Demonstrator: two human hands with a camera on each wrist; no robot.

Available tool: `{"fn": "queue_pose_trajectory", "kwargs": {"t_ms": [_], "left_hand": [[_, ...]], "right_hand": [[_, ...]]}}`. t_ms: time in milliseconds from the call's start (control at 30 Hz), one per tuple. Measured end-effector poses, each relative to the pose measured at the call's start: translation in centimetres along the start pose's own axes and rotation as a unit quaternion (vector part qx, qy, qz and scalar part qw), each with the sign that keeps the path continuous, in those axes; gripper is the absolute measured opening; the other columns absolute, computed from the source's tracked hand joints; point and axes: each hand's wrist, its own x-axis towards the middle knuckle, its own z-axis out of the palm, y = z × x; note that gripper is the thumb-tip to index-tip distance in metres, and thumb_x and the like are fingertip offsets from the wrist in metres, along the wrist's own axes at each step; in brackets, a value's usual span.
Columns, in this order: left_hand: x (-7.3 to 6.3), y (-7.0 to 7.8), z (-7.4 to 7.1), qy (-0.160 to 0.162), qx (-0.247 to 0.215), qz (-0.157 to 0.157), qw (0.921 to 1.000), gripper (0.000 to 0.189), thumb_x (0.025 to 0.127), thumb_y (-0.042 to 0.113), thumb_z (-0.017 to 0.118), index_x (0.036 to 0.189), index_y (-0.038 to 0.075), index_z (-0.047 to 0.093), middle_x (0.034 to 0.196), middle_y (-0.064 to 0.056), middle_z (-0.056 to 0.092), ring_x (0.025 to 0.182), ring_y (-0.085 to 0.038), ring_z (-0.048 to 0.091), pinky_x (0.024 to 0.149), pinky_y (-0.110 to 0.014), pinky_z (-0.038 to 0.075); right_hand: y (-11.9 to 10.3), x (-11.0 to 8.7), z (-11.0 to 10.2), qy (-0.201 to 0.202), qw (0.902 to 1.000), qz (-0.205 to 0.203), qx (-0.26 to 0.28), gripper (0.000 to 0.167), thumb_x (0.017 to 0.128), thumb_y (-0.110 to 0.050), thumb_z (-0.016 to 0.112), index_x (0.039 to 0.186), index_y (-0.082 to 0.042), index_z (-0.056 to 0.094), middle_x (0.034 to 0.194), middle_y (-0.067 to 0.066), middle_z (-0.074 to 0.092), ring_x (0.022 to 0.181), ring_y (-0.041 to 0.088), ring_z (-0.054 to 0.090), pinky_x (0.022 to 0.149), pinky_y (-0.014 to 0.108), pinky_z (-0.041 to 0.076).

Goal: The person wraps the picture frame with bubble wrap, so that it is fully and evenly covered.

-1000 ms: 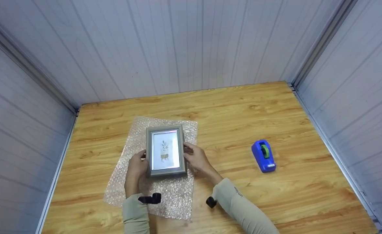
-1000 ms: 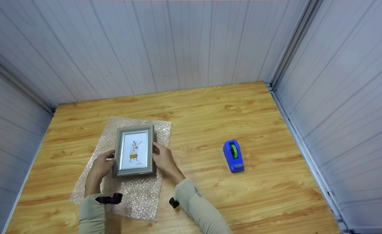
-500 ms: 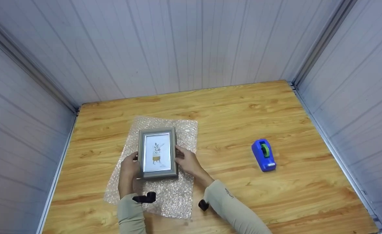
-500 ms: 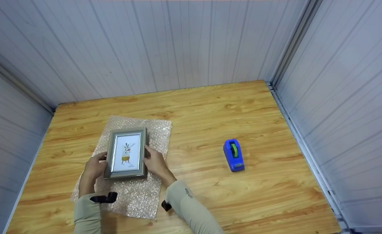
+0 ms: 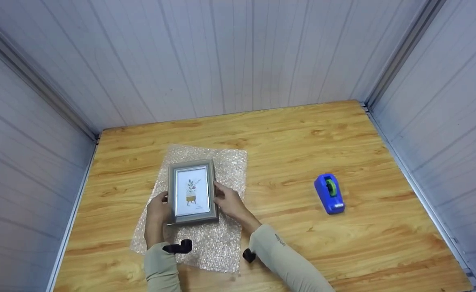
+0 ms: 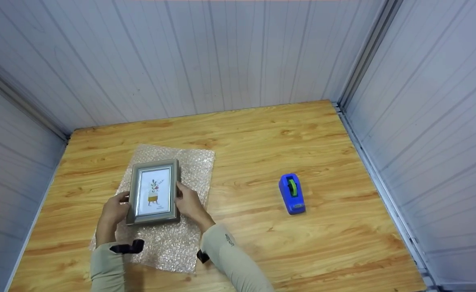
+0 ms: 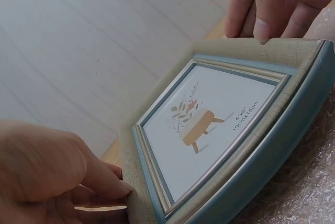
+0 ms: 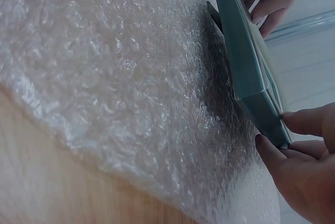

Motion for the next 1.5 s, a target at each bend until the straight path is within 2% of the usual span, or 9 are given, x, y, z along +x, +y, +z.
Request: {"fn": "queue_pose_trajectory", "kwargs": {"t_ms": [200,400,567,767,933,1067,1167,1300,1500], "left_hand": [[-0.13,-0.08,0.04,-0.001,-0.009,-0.008,0.9999,0.049,0.084,0.001,0.044,0.132,-0.007,0.048,0.121,-0.031,0.058,0.115,-0.048,0.053,0.098,-0.053,0.043],[-0.24,-0.06,0.22,0.008,-0.003,-0.001,1.0000,0.048,0.083,0.000,0.044,0.130,-0.008,0.050,0.119,-0.031,0.060,0.113,-0.047,0.054,0.095,-0.053,0.044],[-0.27,0.13,0.30,0.007,-0.003,0.001,1.0000,0.049,0.081,-0.001,0.043,0.129,-0.009,0.050,0.119,-0.031,0.060,0.114,-0.048,0.054,0.096,-0.053,0.044],[-0.36,0.09,0.29,0.006,0.005,0.003,1.0000,0.049,0.080,-0.002,0.043,0.128,-0.011,0.049,0.118,-0.032,0.060,0.113,-0.048,0.054,0.096,-0.053,0.045],[-0.47,-0.01,0.44,0.004,-0.005,0.001,1.0000,0.049,0.079,-0.002,0.044,0.127,-0.010,0.051,0.116,-0.032,0.060,0.110,-0.048,0.056,0.095,-0.053,0.045],[-0.33,-0.30,0.67,-0.005,-0.003,-0.001,1.0000,0.047,0.081,-0.001,0.045,0.127,-0.010,0.051,0.116,-0.032,0.061,0.110,-0.048,0.056,0.094,-0.053,0.046],[-0.26,-0.39,0.83,-0.007,-0.003,-0.004,1.0000,0.045,0.083,0.001,0.046,0.127,-0.010,0.050,0.117,-0.031,0.061,0.110,-0.047,0.056,0.094,-0.052,0.046],[-0.29,-0.46,0.94,-0.009,0.000,-0.012,0.9999,0.046,0.086,0.003,0.048,0.129,-0.011,0.048,0.118,-0.031,0.060,0.113,-0.047,0.055,0.096,-0.051,0.045],[-0.12,-0.46,0.97,-0.009,0.001,-0.014,0.9999,0.044,0.087,0.002,0.048,0.129,-0.011,0.049,0.120,-0.031,0.059,0.116,-0.047,0.054,0.099,-0.051,0.043]], "right_hand": [[-0.04,0.28,0.04,0.004,1.0000,0.005,-0.004,0.055,0.087,0.005,0.055,0.140,0.003,0.041,0.131,0.021,0.058,0.120,0.030,0.057,0.101,0.033,0.047],[-0.03,0.53,0.00,0.010,0.9998,0.019,-0.001,0.054,0.089,0.004,0.053,0.142,-0.002,0.042,0.136,0.017,0.055,0.125,0.027,0.054,0.105,0.034,0.042],[0.06,0.64,-0.02,0.012,0.9992,0.037,0.006,0.055,0.089,0.004,0.053,0.142,-0.003,0.041,0.136,0.018,0.054,0.124,0.027,0.054,0.104,0.034,0.043],[0.21,0.82,-0.15,0.011,0.9995,0.025,-0.019,0.057,0.086,0.006,0.054,0.141,-0.005,0.043,0.133,0.018,0.057,0.119,0.027,0.058,0.101,0.034,0.047],[0.20,0.78,-0.23,0.002,0.9997,0.022,-0.011,0.056,0.088,0.006,0.053,0.142,-0.005,0.043,0.133,0.017,0.057,0.119,0.026,0.058,0.101,0.033,0.046],[0.32,0.72,-0.24,0.000,0.9997,0.023,-0.001,0.054,0.089,0.004,0.054,0.142,-0.004,0.043,0.133,0.018,0.057,0.121,0.027,0.056,0.103,0.034,0.045],[0.46,0.69,-0.20,0.002,0.9997,0.019,-0.014,0.053,0.089,0.004,0.054,0.141,-0.003,0.043,0.132,0.019,0.057,0.120,0.028,0.057,0.102,0.036,0.045],[0.67,0.68,-0.12,0.003,0.9994,0.019,-0.028,0.053,0.089,0.004,0.054,0.141,-0.003,0.044,0.133,0.018,0.057,0.121,0.027,0.056,0.103,0.036,0.045],[0.73,0.86,-0.19,0.006,0.9995,0.024,-0.022,0.052,0.089,0.004,0.052,0.140,-0.002,0.045,0.134,0.018,0.056,0.123,0.027,0.054,0.105,0.038,0.043]]}}
